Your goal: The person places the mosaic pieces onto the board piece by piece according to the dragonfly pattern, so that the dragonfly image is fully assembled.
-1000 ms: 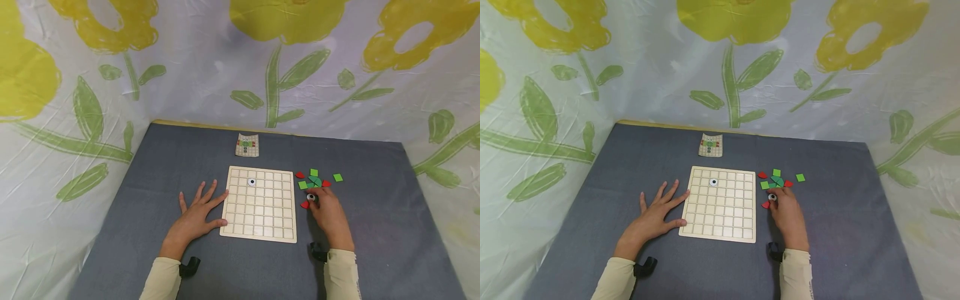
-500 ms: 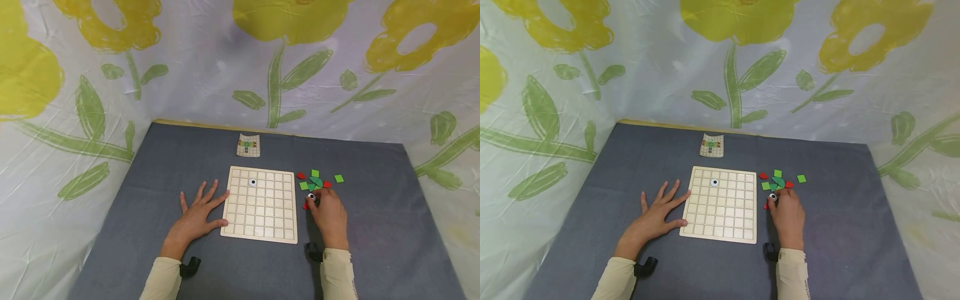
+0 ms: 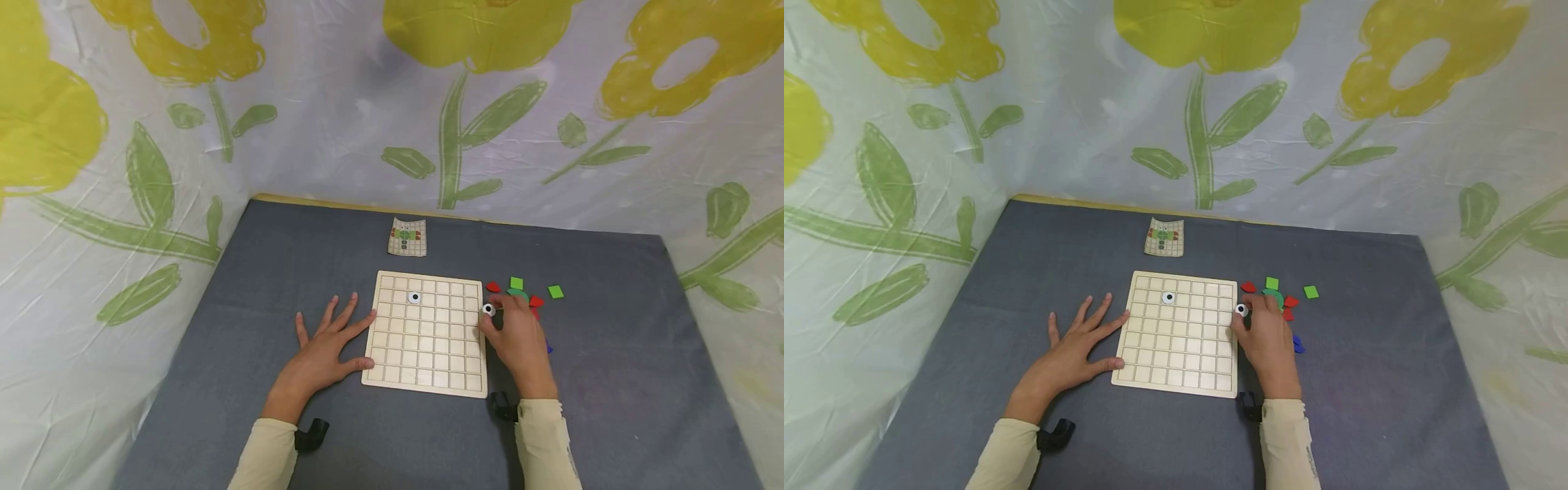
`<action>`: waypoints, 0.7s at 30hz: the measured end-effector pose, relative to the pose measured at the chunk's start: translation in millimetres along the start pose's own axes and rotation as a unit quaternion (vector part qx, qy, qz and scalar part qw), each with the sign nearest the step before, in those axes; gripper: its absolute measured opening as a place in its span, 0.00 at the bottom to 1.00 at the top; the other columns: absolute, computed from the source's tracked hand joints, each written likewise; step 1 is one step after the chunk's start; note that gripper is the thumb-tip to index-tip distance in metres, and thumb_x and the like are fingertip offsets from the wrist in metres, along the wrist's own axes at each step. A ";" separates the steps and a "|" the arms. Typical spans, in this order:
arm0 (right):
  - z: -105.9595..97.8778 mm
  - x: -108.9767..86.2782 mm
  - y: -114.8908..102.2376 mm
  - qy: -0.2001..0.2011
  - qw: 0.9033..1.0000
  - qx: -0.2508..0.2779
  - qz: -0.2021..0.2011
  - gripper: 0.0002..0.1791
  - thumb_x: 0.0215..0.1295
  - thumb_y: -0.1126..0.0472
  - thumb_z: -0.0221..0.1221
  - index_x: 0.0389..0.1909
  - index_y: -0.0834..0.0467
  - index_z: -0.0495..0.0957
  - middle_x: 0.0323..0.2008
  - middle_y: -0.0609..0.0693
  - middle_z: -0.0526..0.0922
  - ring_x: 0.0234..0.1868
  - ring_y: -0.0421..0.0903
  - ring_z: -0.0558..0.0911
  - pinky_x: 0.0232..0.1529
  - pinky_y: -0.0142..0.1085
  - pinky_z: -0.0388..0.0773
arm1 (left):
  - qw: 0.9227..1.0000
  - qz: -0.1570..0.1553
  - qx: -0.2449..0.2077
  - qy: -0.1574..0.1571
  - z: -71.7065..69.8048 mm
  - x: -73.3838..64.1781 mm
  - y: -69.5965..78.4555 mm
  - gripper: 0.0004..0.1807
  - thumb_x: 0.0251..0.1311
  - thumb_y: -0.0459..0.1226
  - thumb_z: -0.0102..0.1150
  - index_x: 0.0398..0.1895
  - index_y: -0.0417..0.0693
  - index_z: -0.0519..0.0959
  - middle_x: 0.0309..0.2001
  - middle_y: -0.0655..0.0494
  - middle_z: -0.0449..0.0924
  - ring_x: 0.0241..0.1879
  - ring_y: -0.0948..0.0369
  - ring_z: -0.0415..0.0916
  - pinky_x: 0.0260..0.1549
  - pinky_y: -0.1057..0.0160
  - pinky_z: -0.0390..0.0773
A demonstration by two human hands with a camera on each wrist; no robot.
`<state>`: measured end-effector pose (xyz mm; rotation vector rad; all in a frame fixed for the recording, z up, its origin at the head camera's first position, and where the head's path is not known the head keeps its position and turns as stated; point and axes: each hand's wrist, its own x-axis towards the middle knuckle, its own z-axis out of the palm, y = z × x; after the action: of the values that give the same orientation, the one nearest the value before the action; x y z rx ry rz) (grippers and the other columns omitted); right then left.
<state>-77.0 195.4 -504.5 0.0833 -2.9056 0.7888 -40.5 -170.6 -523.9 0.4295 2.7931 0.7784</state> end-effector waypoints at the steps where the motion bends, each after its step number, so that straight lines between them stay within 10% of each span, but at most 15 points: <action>1: 1.5 1.2 -3.0 -0.002 1.000 0.003 -0.008 0.18 0.69 0.60 0.65 0.57 0.64 0.82 0.51 0.61 0.81 0.37 0.57 0.83 0.35 0.53 0.83 | 1.000 0.001 0.000 0.001 -0.1 0.0 0.2 0.51 0.56 0.65 0.70 0.83 0.73 0.60 0.87 0.56 0.42 0.85 0.43 0.33 0.67 0.19 0.18; 10: 18.9 13.5 -28.5 -0.021 0.997 0.005 -0.070 0.17 0.68 0.63 0.66 0.56 0.62 0.82 0.47 0.57 0.81 0.24 0.46 0.73 0.26 0.42 0.76 | 1.000 0.005 0.004 0.007 0.4 0.0 -0.3 0.51 0.56 0.65 0.70 0.83 0.73 0.61 0.87 0.55 0.43 0.85 0.42 0.33 0.66 0.18 0.20; 21: 34.1 27.8 -48.9 -0.059 0.994 0.006 -0.095 0.16 0.71 0.61 0.66 0.57 0.60 0.83 0.51 0.55 0.82 0.37 0.49 0.84 0.38 0.47 0.85 | 1.000 0.008 0.006 0.009 1.3 -0.5 -0.8 0.51 0.56 0.65 0.70 0.83 0.73 0.61 0.87 0.56 0.43 0.85 0.42 0.34 0.66 0.18 0.20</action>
<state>-104.0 135.4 -505.3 0.4138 -2.9450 0.7947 -39.9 -170.8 -525.3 0.4501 2.8166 0.7728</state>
